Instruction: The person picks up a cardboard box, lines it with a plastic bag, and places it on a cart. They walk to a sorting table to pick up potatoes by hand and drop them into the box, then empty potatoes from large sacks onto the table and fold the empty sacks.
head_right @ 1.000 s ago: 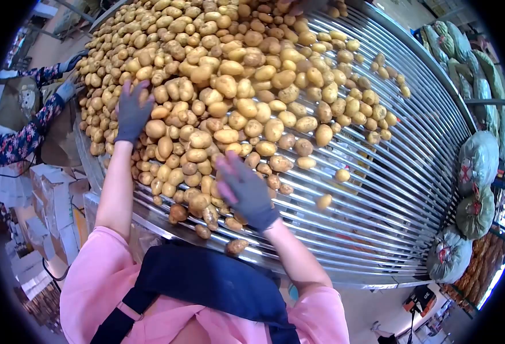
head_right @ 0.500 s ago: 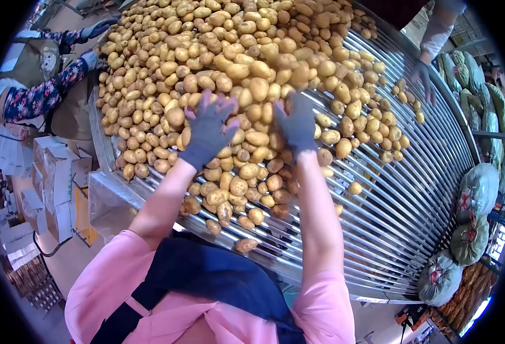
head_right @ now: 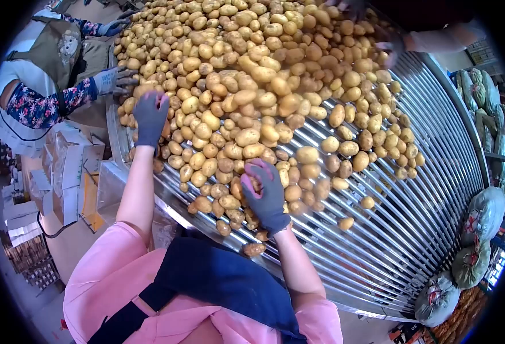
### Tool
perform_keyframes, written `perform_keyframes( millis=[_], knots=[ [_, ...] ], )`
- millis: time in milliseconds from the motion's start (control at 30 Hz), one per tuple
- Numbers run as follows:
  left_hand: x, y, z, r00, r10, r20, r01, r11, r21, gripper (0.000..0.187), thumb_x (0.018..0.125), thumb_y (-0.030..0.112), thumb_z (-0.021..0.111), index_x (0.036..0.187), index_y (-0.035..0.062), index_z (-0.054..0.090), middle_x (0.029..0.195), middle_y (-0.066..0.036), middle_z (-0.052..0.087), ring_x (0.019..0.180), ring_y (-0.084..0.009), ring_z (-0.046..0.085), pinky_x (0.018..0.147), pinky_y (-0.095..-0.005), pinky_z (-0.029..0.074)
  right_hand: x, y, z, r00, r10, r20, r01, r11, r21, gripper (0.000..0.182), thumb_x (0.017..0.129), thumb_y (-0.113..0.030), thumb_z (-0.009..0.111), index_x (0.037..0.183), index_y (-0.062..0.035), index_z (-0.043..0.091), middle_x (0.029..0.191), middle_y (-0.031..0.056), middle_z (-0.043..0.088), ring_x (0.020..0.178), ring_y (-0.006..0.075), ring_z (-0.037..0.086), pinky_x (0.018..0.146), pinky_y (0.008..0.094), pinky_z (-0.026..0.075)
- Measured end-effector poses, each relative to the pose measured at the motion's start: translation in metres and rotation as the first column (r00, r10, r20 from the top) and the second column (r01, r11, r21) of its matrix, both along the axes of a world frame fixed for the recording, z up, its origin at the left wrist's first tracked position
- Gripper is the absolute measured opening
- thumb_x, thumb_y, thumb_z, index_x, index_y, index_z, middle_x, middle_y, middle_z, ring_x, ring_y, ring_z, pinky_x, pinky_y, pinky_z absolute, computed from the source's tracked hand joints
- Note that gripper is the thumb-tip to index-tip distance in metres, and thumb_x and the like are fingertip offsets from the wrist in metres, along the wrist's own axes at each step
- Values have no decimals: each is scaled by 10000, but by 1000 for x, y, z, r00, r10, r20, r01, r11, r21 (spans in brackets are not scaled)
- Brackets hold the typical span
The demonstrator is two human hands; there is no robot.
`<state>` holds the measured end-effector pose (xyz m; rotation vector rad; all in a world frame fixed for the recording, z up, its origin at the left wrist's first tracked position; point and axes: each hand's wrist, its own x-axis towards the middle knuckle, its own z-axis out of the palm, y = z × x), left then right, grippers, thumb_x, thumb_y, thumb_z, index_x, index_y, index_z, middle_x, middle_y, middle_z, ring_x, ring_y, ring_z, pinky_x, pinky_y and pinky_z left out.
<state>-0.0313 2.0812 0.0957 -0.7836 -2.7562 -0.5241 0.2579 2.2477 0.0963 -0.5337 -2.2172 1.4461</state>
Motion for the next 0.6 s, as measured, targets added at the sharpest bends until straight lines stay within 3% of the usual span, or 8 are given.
perform_keyframes(
  millis=[33,100,200,333,433,500,533,600],
  knots=[
    [-8,21,-3,984,-69,-163,100,976,191,220,812,248,600,901,49,633,842,-122,610,830,-285,584,736,-368,460,-3,9,-3,1000,-6,1,6,1000,13,224,788,-146,665,983,-49,610,1007,106,607,944,257,570,821,355,457],
    [-14,80,10,942,-315,-114,334,911,242,291,830,299,582,990,63,637,925,-119,630,882,-281,596,776,-358,467,-4,30,-6,983,-113,145,168,873,-459,197,797,-168,668,924,-29,610,931,84,625,877,201,586,787,320,461],
    [13,174,20,823,-534,196,488,840,239,358,843,332,572,1090,77,615,1069,-138,608,991,-284,580,845,-345,453,-6,69,15,981,-83,174,117,973,-199,299,831,-248,628,1034,-30,594,894,72,611,818,182,584,760,305,464],
    [25,240,-39,932,-352,90,362,921,-143,386,829,495,480,1160,327,583,1442,-99,286,1222,-498,287,993,-541,281,14,124,30,918,-206,337,107,951,292,434,795,-213,631,1211,-150,525,1005,85,587,837,204,594,746,335,479],
    [37,229,-18,890,-427,162,454,866,-211,378,828,474,478,1111,260,609,1443,-134,278,1236,-468,285,1010,-545,254,36,209,18,848,-396,353,200,855,478,414,812,-220,589,1209,-130,514,1117,137,538,952,288,566,807,397,472],
    [60,205,-5,842,-528,113,539,805,-249,341,816,427,505,977,162,646,1380,-173,356,1200,-440,337,996,-531,273,34,267,9,746,-530,403,265,791,551,381,847,-301,524,1161,-85,539,1151,176,548,1029,322,552,851,430,448],
    [66,199,0,827,-551,111,557,778,-291,338,810,425,520,978,163,652,1346,-183,386,1184,-441,355,994,-530,279,23,277,33,637,-371,676,260,929,265,419,826,-323,554,1123,-28,544,1046,184,606,998,342,573,866,418,442],
    [85,177,-4,804,-565,185,593,783,-185,341,806,436,545,1001,181,660,1328,-210,396,1178,-466,364,1009,-538,268,13,308,15,604,-285,745,-11,931,365,377,806,-271,561,1100,-36,555,918,175,641,890,314,613,789,403,464]
  ],
)
